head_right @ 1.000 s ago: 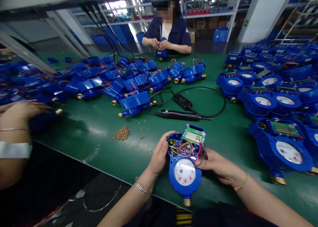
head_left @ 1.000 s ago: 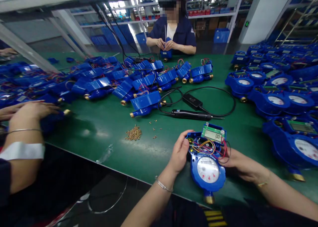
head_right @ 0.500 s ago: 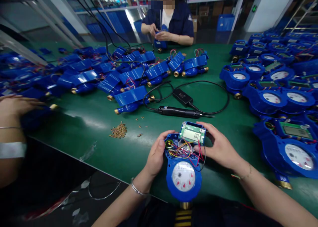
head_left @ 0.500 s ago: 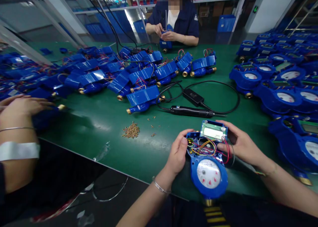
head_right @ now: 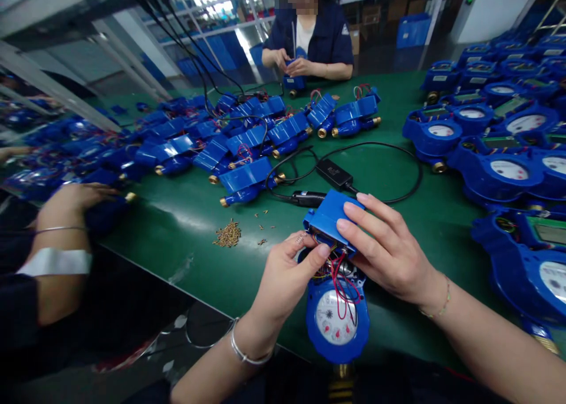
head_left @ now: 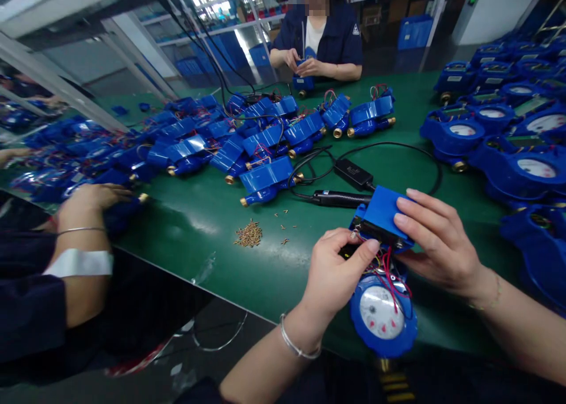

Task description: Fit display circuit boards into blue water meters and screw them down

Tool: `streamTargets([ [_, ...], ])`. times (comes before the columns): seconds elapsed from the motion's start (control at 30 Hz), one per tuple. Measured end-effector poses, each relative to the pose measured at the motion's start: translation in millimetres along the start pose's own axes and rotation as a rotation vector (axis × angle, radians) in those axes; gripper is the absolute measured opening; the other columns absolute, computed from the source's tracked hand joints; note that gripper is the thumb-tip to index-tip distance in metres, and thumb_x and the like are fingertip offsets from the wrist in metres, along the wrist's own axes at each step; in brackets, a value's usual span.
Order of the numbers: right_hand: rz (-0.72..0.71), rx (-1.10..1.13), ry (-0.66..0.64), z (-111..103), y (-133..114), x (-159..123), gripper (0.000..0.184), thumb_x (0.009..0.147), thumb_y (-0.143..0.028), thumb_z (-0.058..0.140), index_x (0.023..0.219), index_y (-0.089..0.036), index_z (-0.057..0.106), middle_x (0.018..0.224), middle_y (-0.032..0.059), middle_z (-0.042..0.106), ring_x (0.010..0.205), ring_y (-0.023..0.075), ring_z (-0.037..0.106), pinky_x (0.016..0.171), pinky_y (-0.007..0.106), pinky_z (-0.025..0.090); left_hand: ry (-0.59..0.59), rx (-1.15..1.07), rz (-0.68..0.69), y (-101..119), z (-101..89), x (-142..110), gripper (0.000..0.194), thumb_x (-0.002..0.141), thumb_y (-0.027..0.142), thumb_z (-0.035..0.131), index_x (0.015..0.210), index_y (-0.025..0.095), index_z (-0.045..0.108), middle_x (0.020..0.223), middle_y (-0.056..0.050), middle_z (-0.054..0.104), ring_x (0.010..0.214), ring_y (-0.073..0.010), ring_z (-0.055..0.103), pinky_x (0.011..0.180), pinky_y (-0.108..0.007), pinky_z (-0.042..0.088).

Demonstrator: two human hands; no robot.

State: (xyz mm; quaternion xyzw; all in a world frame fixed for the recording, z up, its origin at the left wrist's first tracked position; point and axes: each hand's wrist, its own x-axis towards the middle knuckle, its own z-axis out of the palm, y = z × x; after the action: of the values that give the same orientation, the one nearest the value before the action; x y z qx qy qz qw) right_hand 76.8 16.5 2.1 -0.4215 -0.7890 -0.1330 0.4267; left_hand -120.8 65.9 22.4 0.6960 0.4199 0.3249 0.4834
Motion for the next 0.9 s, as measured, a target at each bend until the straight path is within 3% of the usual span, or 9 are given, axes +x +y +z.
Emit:
streamTargets([
  [0.17, -0.035, -0.004, -0.004, -6.2, -0.4, -4.4, 0.071, 0.083, -0.012, 0.068, 0.146, -0.014, 0.036, 0.145, 0.0140, 0.040, 0.134, 0.0365, 0.038, 0.111, 0.054, 0.040, -0.004, -0.133, -0.145, 4.2, 0.6, -1.7, 0.024, 0.075, 0.034, 0.070, 0.062, 0.017, 0.060, 0.071, -0.001, 0.060, 0.071, -0.0160, 0.053, 0.068, -0.030, 0.041],
  [0.43, 0.004, 0.000, 0.051, -5.1, -1.6, -10.0, 0.075, 0.082, -0.012, 0.070, 0.147, -0.018, 0.034, 0.144, 0.0122, 0.042, 0.133, 0.0353, 0.039, 0.111, 0.056, 0.040, -0.061, -0.285, -0.239, 17.2, -3.3, -7.3, 0.022, 0.083, 0.032, 0.056, 0.068, 0.018, 0.048, 0.062, 0.004, 0.050, 0.058, -0.0100, 0.043, 0.058, -0.025, 0.036],
  [0.6, 0.055, 0.047, 0.096, 2.8, -3.1, -10.9, 0.076, 0.080, -0.020, 0.074, 0.146, -0.015, 0.035, 0.139, 0.0168, 0.046, 0.131, 0.0357, 0.042, 0.107, 0.056, 0.043, -0.092, -0.299, -0.260, 24.6, -11.1, -13.9, 0.014, 0.089, 0.027, 0.050, 0.079, 0.018, 0.051, 0.071, 0.000, 0.062, 0.073, -0.0138, 0.053, 0.071, -0.029, 0.040],
  [0.77, 0.163, 0.101, 0.142, 9.7, -5.4, -13.5, 0.072, 0.081, -0.018, 0.071, 0.145, -0.019, 0.037, 0.136, 0.0142, 0.049, 0.128, 0.0332, 0.046, 0.103, 0.053, 0.046, -0.132, -0.349, -0.268, 22.9, -17.2, -13.2, 0.016, 0.089, 0.032, 0.054, 0.083, 0.018, 0.052, 0.059, 0.006, 0.043, 0.055, -0.0090, 0.036, 0.056, -0.024, 0.031],
  [0.9, 0.171, 0.119, 0.133, 12.9, -6.0, -14.7, 0.074, 0.080, -0.016, 0.071, 0.145, -0.019, 0.036, 0.135, 0.0146, 0.050, 0.128, 0.0326, 0.046, 0.103, 0.052, 0.046, -0.094, -0.344, -0.295, 18.9, -14.9, -10.6, 0.018, 0.086, 0.036, 0.055, 0.089, 0.018, 0.056, 0.063, 0.005, 0.044, 0.053, -0.0081, 0.032, 0.052, -0.023, 0.028],
])
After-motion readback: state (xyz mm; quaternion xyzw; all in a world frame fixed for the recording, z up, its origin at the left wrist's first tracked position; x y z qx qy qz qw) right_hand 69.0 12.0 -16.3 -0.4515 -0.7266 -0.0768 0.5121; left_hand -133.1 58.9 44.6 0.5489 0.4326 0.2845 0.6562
